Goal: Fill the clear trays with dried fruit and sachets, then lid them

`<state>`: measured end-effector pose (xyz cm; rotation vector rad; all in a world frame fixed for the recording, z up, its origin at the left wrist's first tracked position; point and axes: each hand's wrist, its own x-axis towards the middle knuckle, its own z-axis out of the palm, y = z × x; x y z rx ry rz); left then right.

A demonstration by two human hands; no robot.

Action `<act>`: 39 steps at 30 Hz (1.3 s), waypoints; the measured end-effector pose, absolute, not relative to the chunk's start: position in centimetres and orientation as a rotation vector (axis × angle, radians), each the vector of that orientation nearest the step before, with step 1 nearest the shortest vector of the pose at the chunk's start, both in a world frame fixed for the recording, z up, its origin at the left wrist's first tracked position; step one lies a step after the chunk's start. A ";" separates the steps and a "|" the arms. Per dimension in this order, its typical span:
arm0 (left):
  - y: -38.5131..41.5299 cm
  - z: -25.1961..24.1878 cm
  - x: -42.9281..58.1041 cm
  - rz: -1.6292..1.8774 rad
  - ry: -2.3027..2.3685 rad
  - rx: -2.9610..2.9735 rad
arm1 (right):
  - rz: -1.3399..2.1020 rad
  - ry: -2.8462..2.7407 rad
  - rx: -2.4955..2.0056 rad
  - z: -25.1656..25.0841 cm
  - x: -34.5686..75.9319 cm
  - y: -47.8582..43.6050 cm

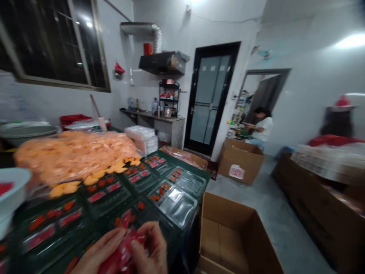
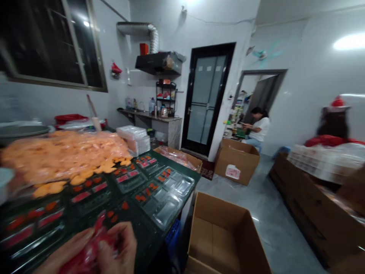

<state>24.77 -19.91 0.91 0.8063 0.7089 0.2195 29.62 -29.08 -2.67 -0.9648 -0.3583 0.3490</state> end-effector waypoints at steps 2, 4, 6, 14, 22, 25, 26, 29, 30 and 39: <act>-21.1 2.6 24.2 0.282 0.724 0.761 | 0.407 -0.357 -1.014 -2.0 28.4 -30.1; -22.0 3.9 24.0 0.329 0.700 0.728 | 0.309 -0.355 -1.150 -1.7 27.8 -31.2; -22.3 4.4 24.3 0.327 0.661 0.676 | 0.144 -0.390 -1.254 -1.9 27.9 -31.6; -22.9 3.6 24.5 0.449 0.618 0.592 | -0.440 -0.910 -1.390 -2.7 29.9 -31.5; -24.6 3.0 22.9 0.539 0.632 0.733 | -0.497 -1.071 -1.478 -1.4 30.5 -31.8; -24.3 3.4 22.4 0.394 0.590 0.677 | -0.507 -1.189 -1.465 -0.4 30.0 -31.4; -24.2 3.5 22.3 0.356 0.584 0.639 | -0.500 -1.213 -1.460 -0.2 29.8 -31.4; -24.0 3.9 22.0 0.356 0.616 0.538 | -0.476 -1.211 -1.448 0.3 29.4 -31.4; -23.9 4.0 21.9 0.385 0.638 0.530 | -0.444 -1.209 -1.441 0.4 29.2 -31.5; -22.2 3.1 21.9 0.391 0.680 0.602 | 0.133 -0.957 -1.359 1.2 29.0 -31.8</act>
